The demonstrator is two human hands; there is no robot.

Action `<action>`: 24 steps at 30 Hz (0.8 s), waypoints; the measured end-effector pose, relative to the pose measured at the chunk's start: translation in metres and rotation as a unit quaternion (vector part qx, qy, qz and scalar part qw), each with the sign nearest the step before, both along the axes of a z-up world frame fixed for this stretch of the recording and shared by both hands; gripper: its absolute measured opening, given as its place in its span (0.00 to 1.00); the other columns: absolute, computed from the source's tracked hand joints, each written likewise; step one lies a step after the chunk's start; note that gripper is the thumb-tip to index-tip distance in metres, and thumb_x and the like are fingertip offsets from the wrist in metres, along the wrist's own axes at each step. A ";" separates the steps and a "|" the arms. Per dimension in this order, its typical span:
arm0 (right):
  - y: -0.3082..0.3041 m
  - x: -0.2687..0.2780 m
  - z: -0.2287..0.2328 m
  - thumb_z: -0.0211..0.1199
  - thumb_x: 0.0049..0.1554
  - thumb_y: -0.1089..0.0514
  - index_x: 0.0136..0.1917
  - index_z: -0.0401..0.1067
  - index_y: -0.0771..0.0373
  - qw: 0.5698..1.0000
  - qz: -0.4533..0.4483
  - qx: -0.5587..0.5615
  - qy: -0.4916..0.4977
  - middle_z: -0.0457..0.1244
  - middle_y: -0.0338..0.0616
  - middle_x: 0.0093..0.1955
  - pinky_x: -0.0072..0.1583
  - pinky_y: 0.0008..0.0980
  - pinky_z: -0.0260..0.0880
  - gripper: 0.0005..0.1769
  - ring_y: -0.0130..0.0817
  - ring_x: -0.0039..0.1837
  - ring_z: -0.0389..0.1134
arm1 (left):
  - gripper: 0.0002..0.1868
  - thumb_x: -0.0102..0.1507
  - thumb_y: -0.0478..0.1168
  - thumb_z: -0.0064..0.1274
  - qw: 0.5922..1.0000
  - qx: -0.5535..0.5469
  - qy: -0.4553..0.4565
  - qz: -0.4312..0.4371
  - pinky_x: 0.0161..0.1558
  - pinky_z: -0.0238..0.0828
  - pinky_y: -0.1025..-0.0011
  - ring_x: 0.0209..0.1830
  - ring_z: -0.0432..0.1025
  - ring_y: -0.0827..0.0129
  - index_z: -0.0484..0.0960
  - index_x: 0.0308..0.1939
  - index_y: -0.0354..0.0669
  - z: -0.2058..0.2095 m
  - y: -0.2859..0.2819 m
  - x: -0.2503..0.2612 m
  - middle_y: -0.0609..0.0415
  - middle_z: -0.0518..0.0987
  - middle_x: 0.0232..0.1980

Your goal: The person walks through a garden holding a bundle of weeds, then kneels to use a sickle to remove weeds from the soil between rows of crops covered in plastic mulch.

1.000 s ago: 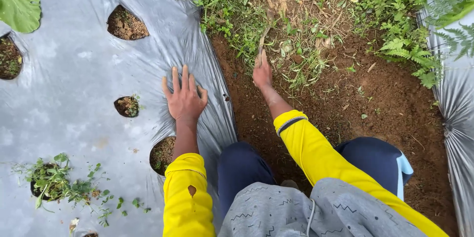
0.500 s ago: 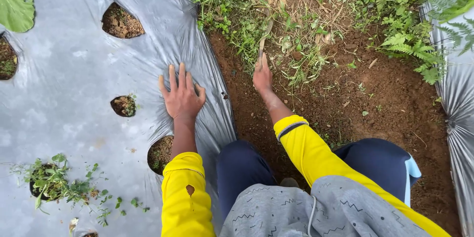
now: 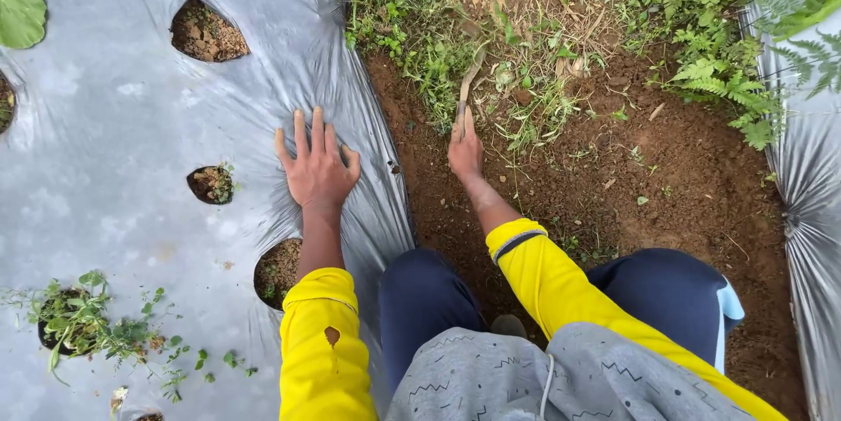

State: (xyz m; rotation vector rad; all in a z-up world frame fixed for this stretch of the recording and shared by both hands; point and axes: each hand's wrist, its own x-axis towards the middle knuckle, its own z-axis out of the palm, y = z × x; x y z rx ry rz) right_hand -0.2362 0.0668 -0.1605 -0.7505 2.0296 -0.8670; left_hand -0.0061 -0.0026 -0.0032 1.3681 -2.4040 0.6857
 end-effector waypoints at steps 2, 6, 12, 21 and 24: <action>-0.048 -0.012 0.002 0.41 0.74 0.46 0.84 0.48 0.48 0.999 -0.017 0.009 -0.041 0.69 0.53 0.48 0.38 0.32 0.72 0.28 0.35 0.37 0.69 | 0.22 0.54 0.45 0.51 1.000 0.001 0.004 -0.003 0.71 0.54 0.40 0.72 0.68 0.53 0.83 0.50 0.43 0.001 -0.001 0.000 0.49 0.79 0.65; -0.048 0.002 0.014 0.43 0.71 0.45 0.83 0.48 0.45 0.997 -0.003 0.018 -0.076 0.69 0.52 0.42 0.32 0.35 0.73 0.29 0.36 0.31 0.71 | 0.22 0.54 0.46 0.51 1.000 -0.002 0.003 -0.003 0.72 0.53 0.40 0.72 0.68 0.53 0.83 0.50 0.44 0.000 -0.001 0.000 0.49 0.79 0.65; 0.071 0.027 0.035 0.42 0.72 0.52 0.85 0.44 0.52 0.996 0.068 0.011 -0.052 0.63 0.72 0.68 0.56 0.65 0.73 0.31 0.72 0.64 0.67 | 0.22 0.54 0.46 0.52 1.000 0.000 -0.002 -0.003 0.72 0.53 0.40 0.72 0.69 0.54 0.84 0.50 0.45 -0.001 0.001 0.002 0.50 0.80 0.66; 0.154 0.017 -0.007 0.43 0.70 0.45 0.85 0.44 0.45 0.993 0.092 0.076 -0.014 0.60 0.66 0.73 0.67 0.65 0.69 0.33 0.67 0.71 0.63 | 0.19 0.55 0.47 0.52 1.000 -0.011 -0.001 -0.021 0.72 0.53 0.38 0.72 0.68 0.52 0.83 0.47 0.46 -0.009 0.001 0.004 0.50 0.80 0.64; 0.160 0.010 -0.001 0.41 0.70 0.42 0.85 0.43 0.39 0.993 0.086 0.077 -0.014 0.59 0.62 0.74 0.66 0.66 0.69 0.32 0.69 0.70 0.63 | 0.18 0.56 0.46 0.51 0.999 -0.029 0.013 -0.030 0.70 0.54 0.37 0.72 0.68 0.50 0.82 0.47 0.44 -0.011 -0.004 0.004 0.49 0.80 0.64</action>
